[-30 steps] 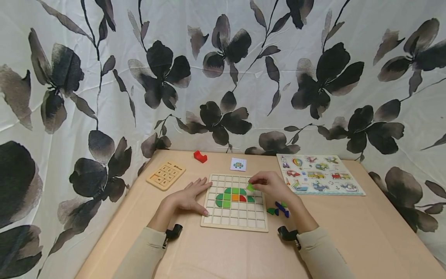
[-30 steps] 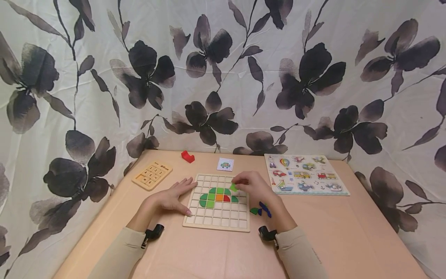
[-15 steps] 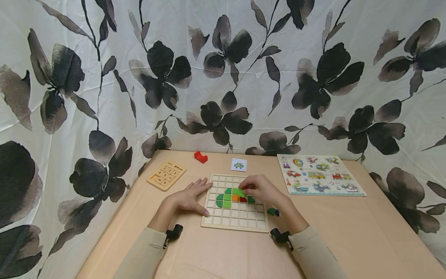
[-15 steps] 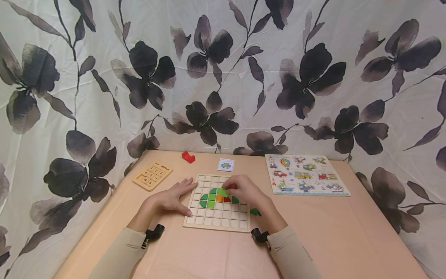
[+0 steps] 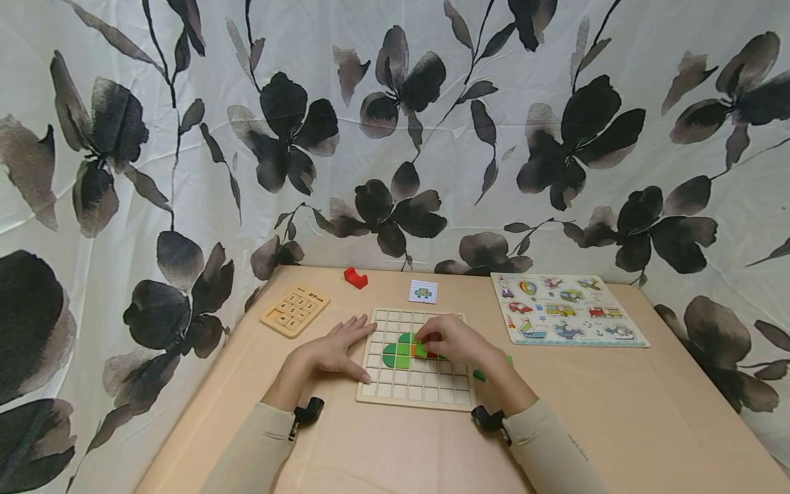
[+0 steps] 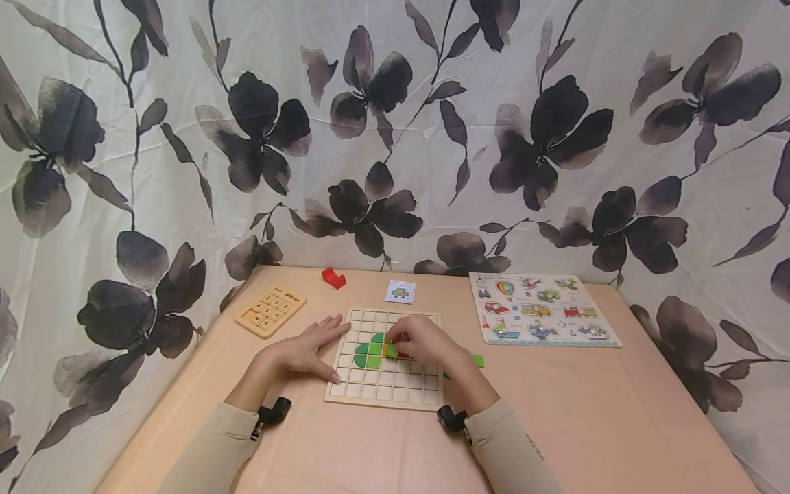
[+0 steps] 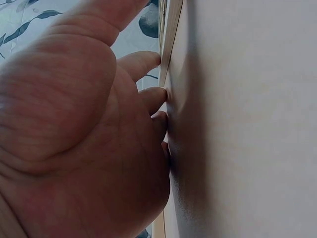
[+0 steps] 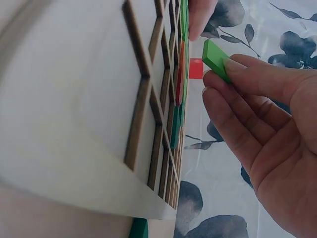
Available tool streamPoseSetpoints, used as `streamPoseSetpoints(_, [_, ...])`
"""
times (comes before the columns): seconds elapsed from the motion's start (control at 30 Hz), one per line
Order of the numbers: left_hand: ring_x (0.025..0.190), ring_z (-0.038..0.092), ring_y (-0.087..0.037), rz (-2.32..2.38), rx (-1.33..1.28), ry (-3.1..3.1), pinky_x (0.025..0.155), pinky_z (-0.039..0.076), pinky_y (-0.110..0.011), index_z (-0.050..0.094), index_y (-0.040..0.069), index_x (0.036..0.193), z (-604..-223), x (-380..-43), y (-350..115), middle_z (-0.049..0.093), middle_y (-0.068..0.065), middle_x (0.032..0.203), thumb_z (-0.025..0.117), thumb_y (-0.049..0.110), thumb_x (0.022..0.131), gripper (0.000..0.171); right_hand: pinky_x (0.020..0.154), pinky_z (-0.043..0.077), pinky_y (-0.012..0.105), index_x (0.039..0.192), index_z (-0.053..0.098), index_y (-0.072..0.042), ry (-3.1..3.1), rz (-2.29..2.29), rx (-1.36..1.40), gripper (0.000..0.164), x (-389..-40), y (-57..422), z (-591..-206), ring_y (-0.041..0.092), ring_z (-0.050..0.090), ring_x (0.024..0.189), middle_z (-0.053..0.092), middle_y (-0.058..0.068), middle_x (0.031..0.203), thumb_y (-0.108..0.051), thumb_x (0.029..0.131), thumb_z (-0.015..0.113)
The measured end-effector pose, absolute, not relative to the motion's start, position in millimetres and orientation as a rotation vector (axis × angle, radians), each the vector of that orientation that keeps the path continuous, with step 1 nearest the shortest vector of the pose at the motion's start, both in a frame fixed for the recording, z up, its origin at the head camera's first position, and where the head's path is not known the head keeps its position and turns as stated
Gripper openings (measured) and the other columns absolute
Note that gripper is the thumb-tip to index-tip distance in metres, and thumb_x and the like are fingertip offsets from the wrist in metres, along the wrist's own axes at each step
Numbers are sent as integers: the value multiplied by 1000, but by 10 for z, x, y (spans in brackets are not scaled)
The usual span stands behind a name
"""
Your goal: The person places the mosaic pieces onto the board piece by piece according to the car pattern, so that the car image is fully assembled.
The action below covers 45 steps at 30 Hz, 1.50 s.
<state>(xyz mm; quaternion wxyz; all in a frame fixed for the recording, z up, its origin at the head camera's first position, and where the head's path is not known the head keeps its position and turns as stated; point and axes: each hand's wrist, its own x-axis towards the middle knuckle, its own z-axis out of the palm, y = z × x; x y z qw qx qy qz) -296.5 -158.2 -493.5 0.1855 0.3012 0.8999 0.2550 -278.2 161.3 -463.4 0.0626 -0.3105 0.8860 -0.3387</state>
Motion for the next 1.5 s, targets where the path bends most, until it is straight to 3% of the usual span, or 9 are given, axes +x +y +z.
streamPoseSetpoints(0.33, [163,-2,-39,709,851,2539,131,2,-60,25,16,167,-4926,-2961,-1579,7,-18,175,88,58,74,120,76,53,25,101,82,-9,2670,-986,-998,14,-2731,1569,-4657,12,63,90,77,0,101,0,92,75])
streamPoseSetpoints(0.87, [163,-2,-39,714,837,2532,131,2,-60,25,16,167,-4922,-2967,-1578,6,-17,176,87,58,75,119,88,59,31,101,82,-13,2663,-898,-1038,12,-2716,1499,-4708,11,69,100,78,-4,101,-6,93,76])
streamPoseSetpoints(1.27, [163,-4,-36,725,819,2522,132,0,-57,25,19,167,-4930,-2959,-1584,5,-14,176,88,59,74,119,73,56,22,96,81,-11,2613,-941,-1021,11,-2711,1502,-4724,6,64,84,77,-2,96,-2,91,78])
streamPoseSetpoints(1.5, [163,-4,-35,714,818,2529,132,0,-56,24,20,167,-4921,-2957,-1589,4,-13,176,87,59,74,119,74,57,21,98,81,-11,2612,-937,-1033,12,-2716,1486,-4726,3,65,83,77,-1,97,-1,91,78])
